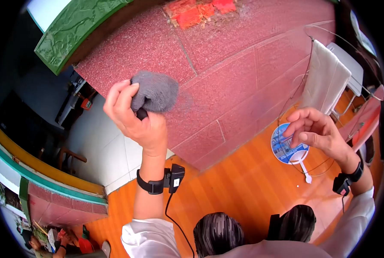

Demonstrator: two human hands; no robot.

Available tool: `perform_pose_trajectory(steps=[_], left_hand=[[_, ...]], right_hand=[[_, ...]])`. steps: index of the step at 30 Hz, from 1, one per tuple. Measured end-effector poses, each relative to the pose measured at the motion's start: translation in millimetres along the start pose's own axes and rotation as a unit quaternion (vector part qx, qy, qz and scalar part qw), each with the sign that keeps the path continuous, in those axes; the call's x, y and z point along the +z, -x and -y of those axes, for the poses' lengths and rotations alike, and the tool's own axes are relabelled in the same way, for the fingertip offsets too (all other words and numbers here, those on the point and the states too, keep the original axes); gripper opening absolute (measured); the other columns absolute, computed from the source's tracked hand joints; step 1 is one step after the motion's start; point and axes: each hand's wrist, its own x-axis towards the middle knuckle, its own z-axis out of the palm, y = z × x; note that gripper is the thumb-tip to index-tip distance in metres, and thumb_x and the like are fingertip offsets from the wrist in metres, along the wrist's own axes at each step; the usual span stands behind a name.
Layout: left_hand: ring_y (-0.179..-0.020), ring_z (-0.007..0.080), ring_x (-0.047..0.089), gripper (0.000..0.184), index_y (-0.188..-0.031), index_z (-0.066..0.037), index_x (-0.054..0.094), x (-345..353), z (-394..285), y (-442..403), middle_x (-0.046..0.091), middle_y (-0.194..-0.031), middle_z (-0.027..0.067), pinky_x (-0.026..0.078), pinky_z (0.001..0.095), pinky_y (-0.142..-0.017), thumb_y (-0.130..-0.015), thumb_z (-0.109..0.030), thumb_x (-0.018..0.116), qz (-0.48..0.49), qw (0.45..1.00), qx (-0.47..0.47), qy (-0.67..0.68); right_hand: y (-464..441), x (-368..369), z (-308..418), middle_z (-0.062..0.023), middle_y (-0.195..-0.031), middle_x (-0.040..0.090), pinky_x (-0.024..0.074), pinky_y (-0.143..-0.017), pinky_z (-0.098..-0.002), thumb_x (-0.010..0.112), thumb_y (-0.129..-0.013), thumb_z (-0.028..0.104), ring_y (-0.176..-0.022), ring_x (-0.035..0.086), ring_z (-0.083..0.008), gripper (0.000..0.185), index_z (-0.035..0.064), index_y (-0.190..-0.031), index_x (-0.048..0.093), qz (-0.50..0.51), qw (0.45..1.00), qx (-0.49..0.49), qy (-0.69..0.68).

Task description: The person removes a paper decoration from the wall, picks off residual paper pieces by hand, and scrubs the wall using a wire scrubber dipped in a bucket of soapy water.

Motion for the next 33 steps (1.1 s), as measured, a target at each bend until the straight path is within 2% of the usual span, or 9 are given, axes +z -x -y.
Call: perform_pose_trajectory(steps=[4, 13, 16, 17, 19, 24, 27, 31, 33], left_hand=[[-0.098, 0.0263, 0.049, 0.033, -0.093, -0.011, 0.058, 51.9, 25.2, -48.7, 0.053, -0.105, 0.0061, 0.040, 0.0379, -0.081, -0.064, 0.005, 0.059, 0.053, 0.956, 0.138, -0.253], [-0.100, 0.0239, 0.049, 0.027, -0.098, -0.008, 0.058, 83.8, 4.0, 36.4, 0.055, -0.108, 0.0058, 0.041, 0.0372, -0.077, -0.071, -0.009, 0.057, 0.365, 0.893, 0.199, -0.175], [-0.095, 0.0253, 0.054, 0.029, -0.099, -0.008, 0.059, 61.3, -28.2, 53.8, 0.058, -0.104, 0.0081, 0.045, 0.0355, -0.073, -0.071, -0.007, 0.057, 0.546, 0.837, -0.011, -0.039], [-0.095, 0.0253, 0.054, 0.029, -0.099, -0.008, 0.059, 66.1, -37.0, 50.2, 0.058, -0.104, 0.0081, 0.045, 0.0355, -0.073, -0.071, -0.007, 0.057, 0.544, 0.838, -0.011, -0.036], [-0.081, 0.0145, 0.059, 0.022, -0.097, -0.006, 0.061, 76.3, -53.5, 41.4, 0.064, -0.088, 0.0041, 0.046, 0.0259, -0.068, -0.075, -0.007, 0.061, 0.511, 0.797, -0.265, 0.184], [-0.075, 0.0097, 0.059, 0.021, -0.099, 0.000, 0.060, 126.8, -69.2, 5.9, 0.063, -0.086, 0.0035, 0.046, 0.0236, -0.067, -0.078, -0.007, 0.060, 0.450, 0.739, -0.383, 0.323], [-0.076, 0.0106, 0.060, 0.022, -0.101, 0.001, 0.059, 133.9, -70.3, 32.4, 0.063, -0.087, 0.0044, 0.048, 0.0234, -0.066, -0.080, -0.001, 0.055, 0.334, 0.626, -0.549, 0.441], [-0.077, 0.0121, 0.060, 0.023, -0.103, 0.001, 0.059, 98.7, -70.1, 61.4, 0.063, -0.089, 0.0051, 0.049, 0.0243, -0.069, -0.080, 0.001, 0.054, 0.306, 0.592, -0.591, 0.456], [-0.079, 0.0118, 0.059, 0.023, -0.102, 0.002, 0.058, 85.7, -55.6, 68.1, 0.062, -0.091, 0.0049, 0.047, 0.0244, -0.069, -0.079, 0.000, 0.057, 0.220, 0.541, -0.629, 0.514]], right_hand=[[2.2, 21.8, 38.4, -0.0089, -0.096, 0.062, 0.0486, -0.074, -0.0246, 0.059, -0.084, 0.008, -0.084, 0.062, -0.0131, 0.033, 0.0019, -0.116, 0.050, 0.032, 0.995, -0.088, 0.021], [-96.9, 52.9, 9.6, -0.0080, -0.106, 0.060, 0.0466, -0.081, -0.0255, 0.057, -0.086, 0.005, -0.092, 0.057, -0.0110, 0.033, 0.0024, -0.117, 0.049, 0.063, 0.971, -0.200, -0.114], [-122.9, 28.1, -3.0, -0.0055, -0.100, 0.061, 0.0477, -0.074, -0.0246, 0.058, -0.081, 0.007, -0.087, 0.057, -0.0103, 0.028, 0.0015, -0.109, 0.056, -0.109, 0.967, -0.215, -0.086], [-133.1, 15.4, -3.3, -0.0054, -0.097, 0.062, 0.0477, -0.074, -0.0247, 0.059, -0.081, 0.008, -0.086, 0.058, -0.0101, 0.027, 0.0017, -0.107, 0.057, -0.147, 0.962, -0.226, -0.047], [-156.0, -7.9, 0.0, -0.0054, -0.094, 0.064, 0.0478, -0.074, -0.0247, 0.060, -0.080, 0.010, -0.084, 0.059, -0.0100, 0.026, 0.0018, -0.105, 0.059, -0.191, 0.953, -0.234, -0.005], [-217.3, -50.4, 40.0, -0.0061, -0.085, 0.065, 0.0482, -0.076, -0.0258, 0.063, -0.078, 0.018, -0.078, 0.062, -0.0134, 0.023, 0.0046, -0.097, 0.064, -0.336, 0.867, -0.347, 0.122], [-240.9, -69.6, 66.3, -0.0078, -0.100, 0.063, 0.0454, -0.079, -0.0242, 0.064, -0.080, 0.014, -0.089, 0.059, -0.0130, 0.034, 0.0001, -0.110, 0.058, -0.330, 0.865, -0.342, 0.162], [-251.4, -68.0, 81.6, -0.0088, -0.091, 0.066, 0.0462, -0.077, -0.0256, 0.064, -0.077, 0.018, -0.084, 0.061, -0.0135, 0.030, 0.0003, -0.102, 0.063, -0.413, 0.831, -0.285, 0.242], [-258.0, -66.5, 82.4, -0.0082, -0.074, 0.066, 0.0492, -0.058, -0.0294, 0.064, -0.076, 0.012, -0.061, 0.061, -0.0163, 0.020, 0.0021, -0.093, 0.063, -0.417, 0.850, -0.273, 0.171]])
